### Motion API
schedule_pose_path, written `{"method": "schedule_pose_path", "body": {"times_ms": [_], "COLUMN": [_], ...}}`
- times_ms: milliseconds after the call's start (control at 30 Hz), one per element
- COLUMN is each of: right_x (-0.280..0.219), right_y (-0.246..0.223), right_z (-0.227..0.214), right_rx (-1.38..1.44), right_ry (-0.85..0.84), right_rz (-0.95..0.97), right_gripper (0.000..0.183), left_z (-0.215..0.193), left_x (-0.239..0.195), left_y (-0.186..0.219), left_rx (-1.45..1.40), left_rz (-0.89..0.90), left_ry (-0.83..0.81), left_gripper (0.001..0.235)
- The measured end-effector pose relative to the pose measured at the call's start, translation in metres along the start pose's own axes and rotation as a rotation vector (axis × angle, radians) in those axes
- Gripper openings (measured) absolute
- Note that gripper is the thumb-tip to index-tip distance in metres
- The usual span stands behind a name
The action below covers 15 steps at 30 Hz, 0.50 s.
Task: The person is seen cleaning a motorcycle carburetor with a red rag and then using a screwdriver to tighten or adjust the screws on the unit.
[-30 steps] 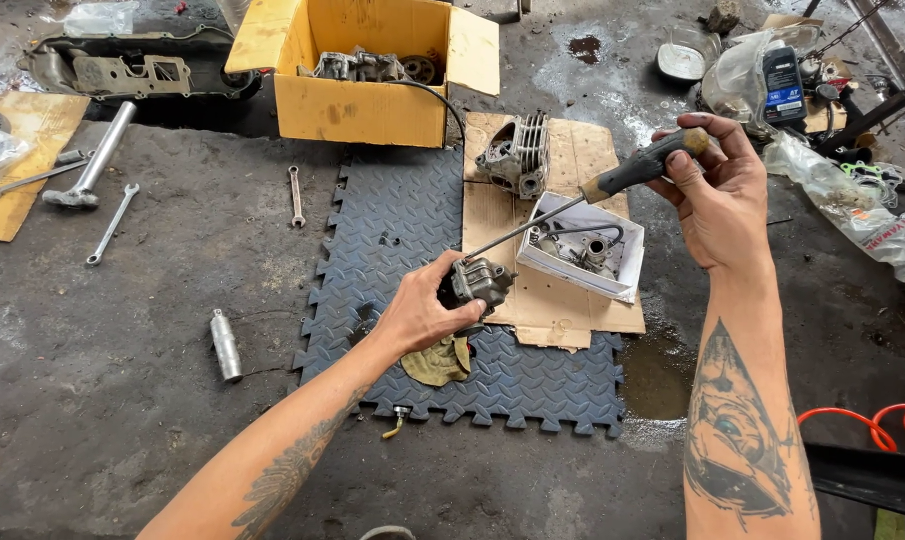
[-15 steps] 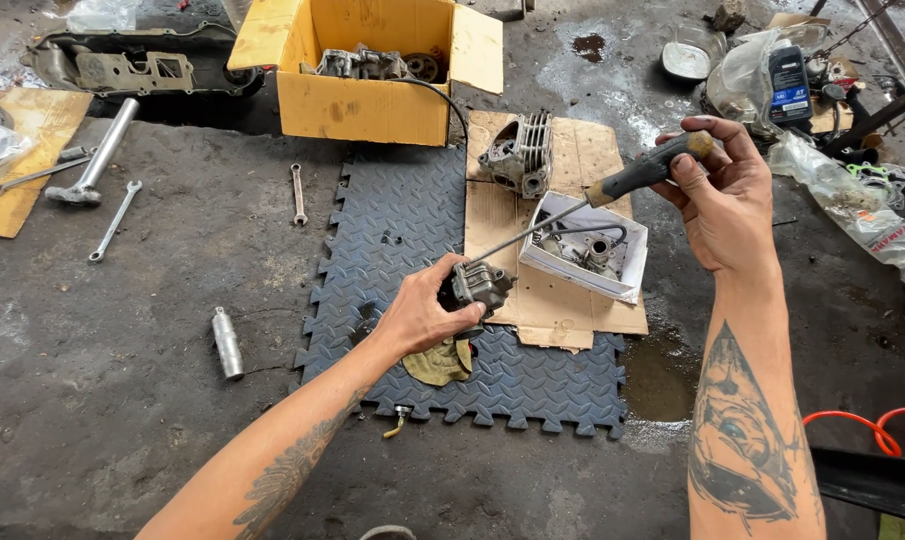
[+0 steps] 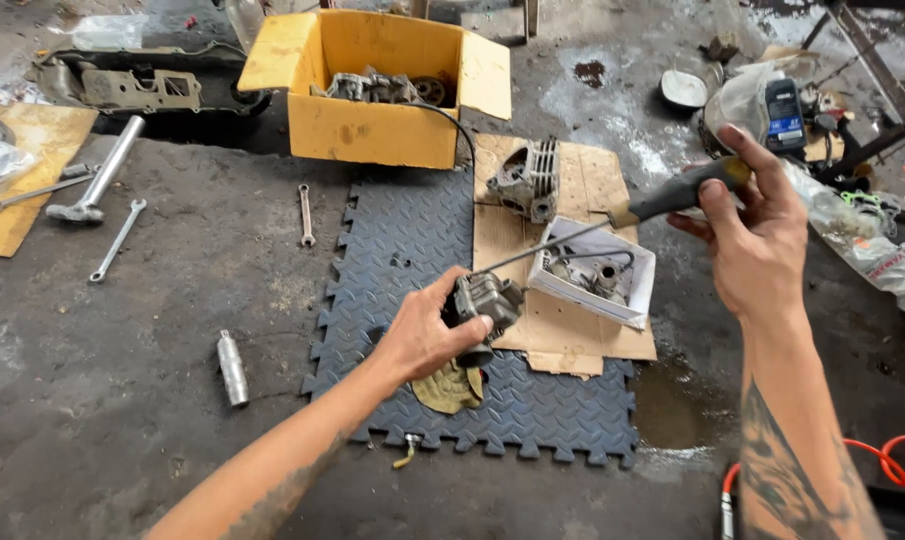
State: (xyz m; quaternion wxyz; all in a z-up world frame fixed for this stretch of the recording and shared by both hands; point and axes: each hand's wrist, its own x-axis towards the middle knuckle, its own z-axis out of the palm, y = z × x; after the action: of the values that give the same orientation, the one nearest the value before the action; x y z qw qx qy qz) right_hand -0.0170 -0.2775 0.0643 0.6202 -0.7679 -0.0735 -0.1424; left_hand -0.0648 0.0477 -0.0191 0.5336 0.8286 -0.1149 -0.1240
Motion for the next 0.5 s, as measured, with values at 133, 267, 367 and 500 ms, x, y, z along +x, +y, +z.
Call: {"method": "schedule_pose_path", "body": {"times_ms": [133,267,367,500], "right_x": [-0.024,-0.072,-0.098,-0.105], "right_y": [-0.027,-0.014,0.005,0.024], "right_z": [0.022,-0.009,-0.028,-0.006], "right_rx": [-0.338,-0.799,-0.982,-1.101], "right_ry": [-0.155,-0.330,-0.370,-0.365], "right_rz": [-0.143,0.095,0.366,0.633], "right_gripper": [0.047,0.043,0.030,0.047], "left_z": [-0.014,-0.011,-0.004,-0.003], "left_x": [-0.030,-0.061,-0.068,-0.054], "left_y": [-0.016,-0.069,-0.095,-0.102], "left_rx": [-0.031,0.025,0.106,0.201], "left_rz": [-0.057,-0.037,0.071,0.128], "left_ry": [-0.020,0.026,0.003,-0.063], "left_gripper": [0.095,0.060,0.067,0.073]}}
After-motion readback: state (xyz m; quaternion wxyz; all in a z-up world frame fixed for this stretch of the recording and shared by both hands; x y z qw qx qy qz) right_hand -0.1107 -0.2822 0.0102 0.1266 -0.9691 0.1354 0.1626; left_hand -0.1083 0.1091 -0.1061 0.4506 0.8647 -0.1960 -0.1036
